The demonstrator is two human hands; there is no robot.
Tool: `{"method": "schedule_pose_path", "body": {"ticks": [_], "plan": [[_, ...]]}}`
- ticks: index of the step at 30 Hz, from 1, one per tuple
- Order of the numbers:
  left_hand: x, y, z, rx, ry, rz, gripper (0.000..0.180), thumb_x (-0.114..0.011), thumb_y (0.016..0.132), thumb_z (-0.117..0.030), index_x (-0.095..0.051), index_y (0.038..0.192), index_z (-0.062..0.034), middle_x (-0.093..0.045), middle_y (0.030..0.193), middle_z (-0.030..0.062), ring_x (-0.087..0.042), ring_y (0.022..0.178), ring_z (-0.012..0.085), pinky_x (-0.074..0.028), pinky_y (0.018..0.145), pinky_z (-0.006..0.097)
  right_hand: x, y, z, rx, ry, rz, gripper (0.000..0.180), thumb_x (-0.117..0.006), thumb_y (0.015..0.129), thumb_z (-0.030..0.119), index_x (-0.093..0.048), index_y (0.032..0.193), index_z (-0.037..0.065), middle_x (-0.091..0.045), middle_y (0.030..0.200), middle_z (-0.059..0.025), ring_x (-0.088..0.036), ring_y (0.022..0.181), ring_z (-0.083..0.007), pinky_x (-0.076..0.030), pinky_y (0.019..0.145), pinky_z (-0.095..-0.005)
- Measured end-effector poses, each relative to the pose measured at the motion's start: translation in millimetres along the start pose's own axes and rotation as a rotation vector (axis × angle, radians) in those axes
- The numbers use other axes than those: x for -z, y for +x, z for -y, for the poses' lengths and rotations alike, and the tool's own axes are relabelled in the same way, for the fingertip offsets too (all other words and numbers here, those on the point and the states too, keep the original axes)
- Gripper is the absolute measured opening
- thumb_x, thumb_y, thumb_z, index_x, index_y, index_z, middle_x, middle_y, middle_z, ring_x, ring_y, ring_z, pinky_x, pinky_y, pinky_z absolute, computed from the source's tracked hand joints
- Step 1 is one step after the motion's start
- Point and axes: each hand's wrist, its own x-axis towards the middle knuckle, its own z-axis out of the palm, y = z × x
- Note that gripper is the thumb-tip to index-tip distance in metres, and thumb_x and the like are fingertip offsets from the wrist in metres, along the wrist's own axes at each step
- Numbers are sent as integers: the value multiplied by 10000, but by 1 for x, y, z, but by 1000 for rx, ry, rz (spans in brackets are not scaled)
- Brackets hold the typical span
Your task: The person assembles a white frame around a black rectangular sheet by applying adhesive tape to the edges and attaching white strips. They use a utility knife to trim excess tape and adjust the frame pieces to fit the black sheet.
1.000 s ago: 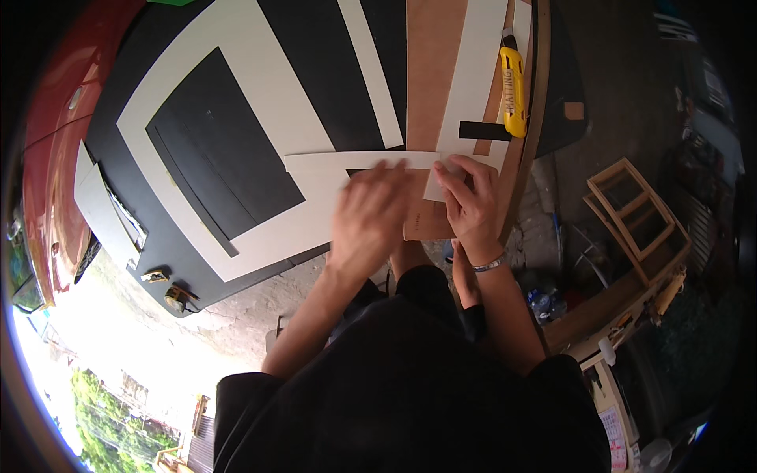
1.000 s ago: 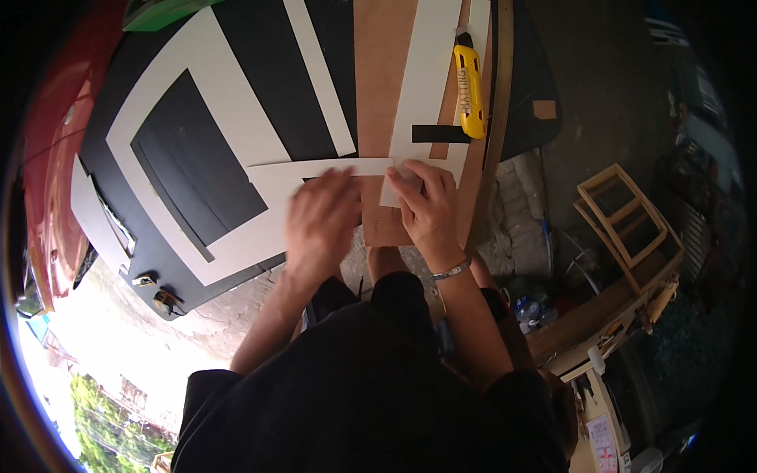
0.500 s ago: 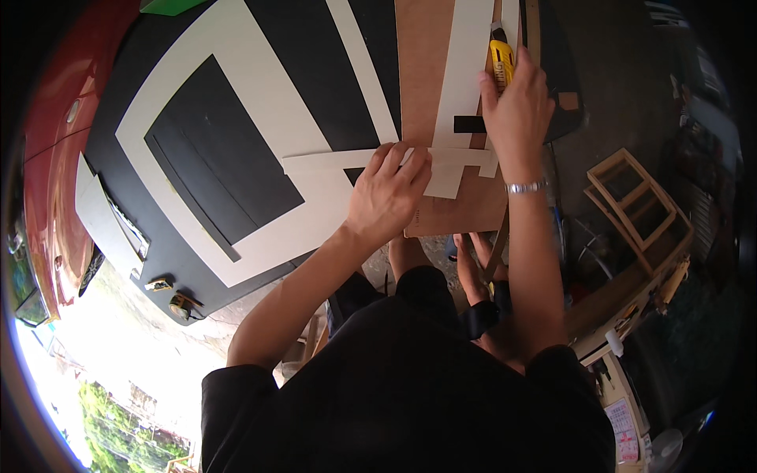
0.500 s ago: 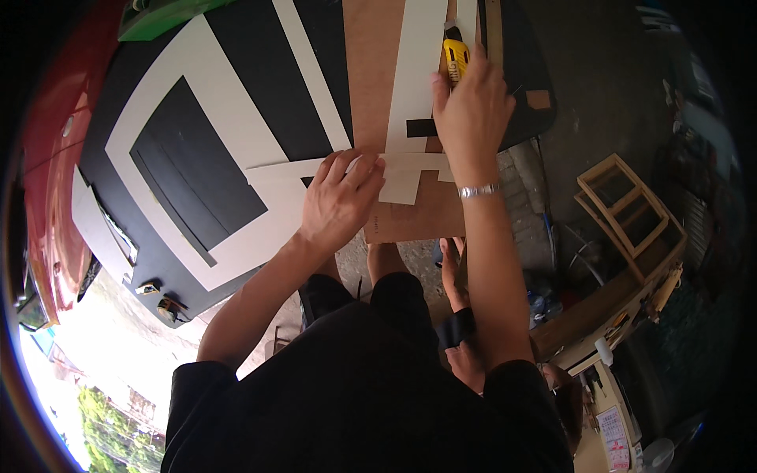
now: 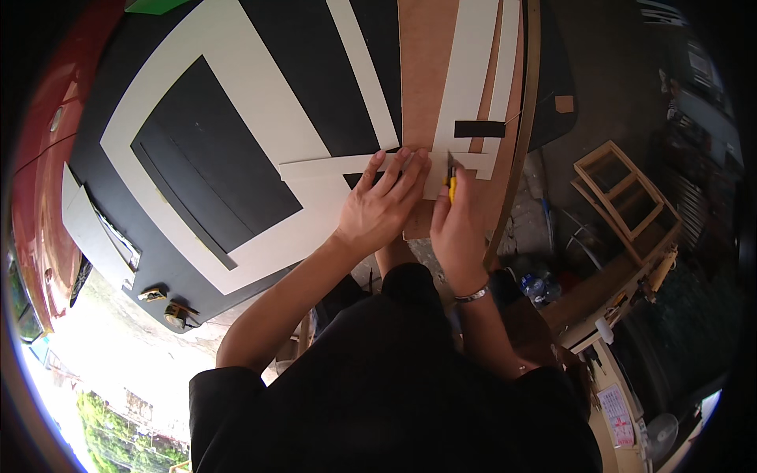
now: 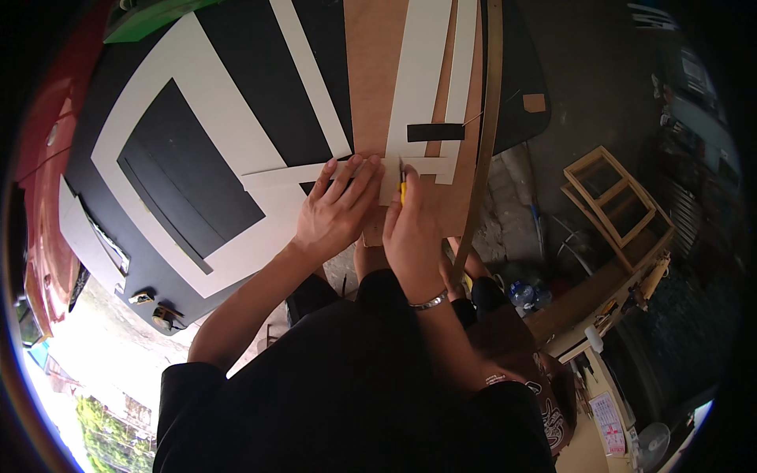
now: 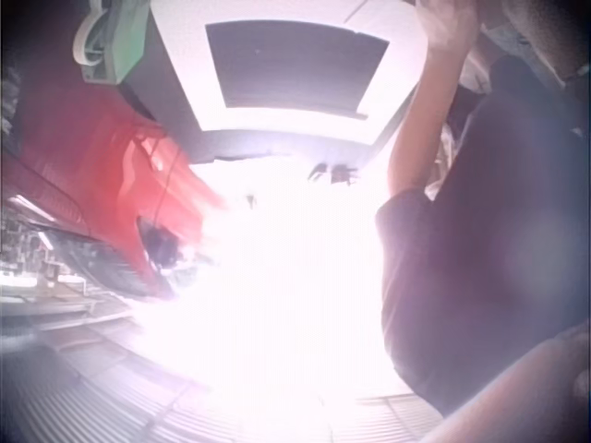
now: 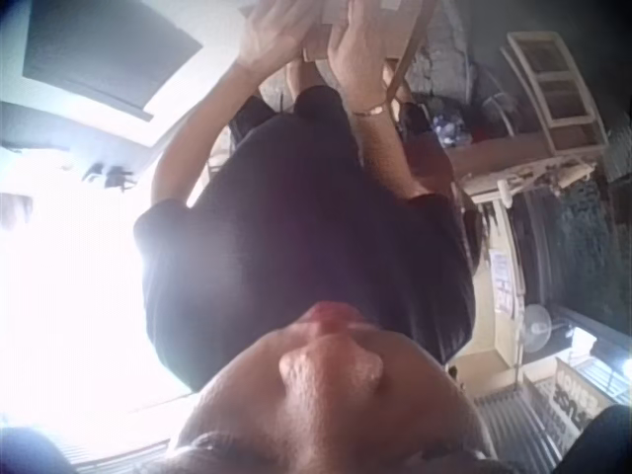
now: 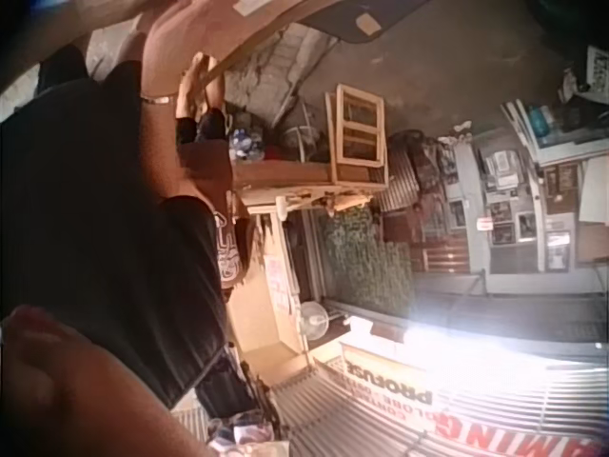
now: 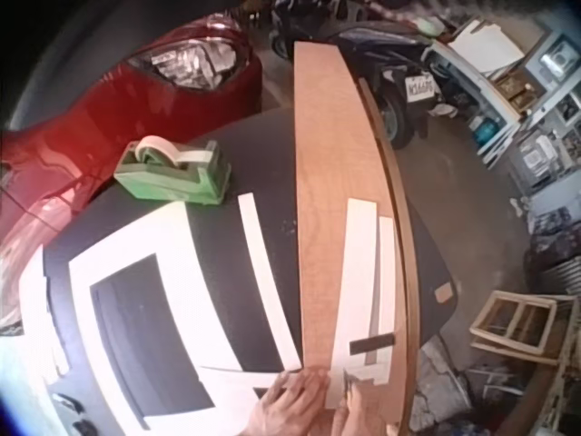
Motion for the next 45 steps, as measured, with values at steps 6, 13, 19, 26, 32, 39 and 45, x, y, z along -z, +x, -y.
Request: {"method": "schedule_pose_path", "body": {"ticks": [6,13,19,26,32,39,45], "plan": [[-3,-1,-2,45,-63,-12,495,-549,959,-233,-580,1427,-73,-508,1520,69,-425,1448,244,-262,1236,480,-19,-4,4,-30,22,-22,525,-519,1032,96,-370,1532,34,-675,1123,-295,-699,904,-454,-571,736,-497],[-1,-1,0,38,-85,-35,539,-664,896,-199,-601,1414,-67,-491,1547,59,-418,1460,241,-306,1223,465,-18,-4,7,-52,10,-8,558,-533,1012,72,-377,1547,44,-690,1034,-294,-699,886,-456,-559,732,-501],[-4,-1,2,19,-40,-31,529,-604,923,-223,-587,1431,-79,-493,1543,55,-404,1469,234,-266,1241,471,-17,-3,11,-85,5,-4,586,-557,990,74,-385,1550,70,-700,948,-284,-701,814,-459,-557,679,-517],[-5,-2,-1,2,70,24,537,-522,972,-301,-551,1466,-91,-505,1526,57,-382,1477,238,-207,1253,511,-13,-3,17,-107,3,9,616,-562,966,49,-383,1555,71,-691,878,-290,-695,776,-470,-544,655,-532],[-8,-3,-3,7,70,16,542,-521,976,-316,-545,1468,-90,-488,1543,62,-358,1493,245,-197,1252,524,-18,-12,10,-70,27,-13,591,-566,967,47,-414,1538,51,-672,987,-322,-679,866,-496,-541,718,-539],[-9,-3,-1,10,47,6,532,-531,975,-315,-553,1453,-80,-495,1534,63,-375,1483,243,-214,1243,522,-18,-29,3,-24,86,-11,544,-559,999,81,-429,1524,22,-663,1142,-311,-672,1000,-481,-547,792,-524],[-8,-2,-1,21,7,-17,536,-516,965,-289,-547,1458,-84,-498,1530,61,-401,1467,233,-218,1246,505,-15,-6,7,-17,73,-78,556,-548,1003,86,-416,1542,54,-669,1199,-285,-684,1028,-448,-568,783,-504]]}}
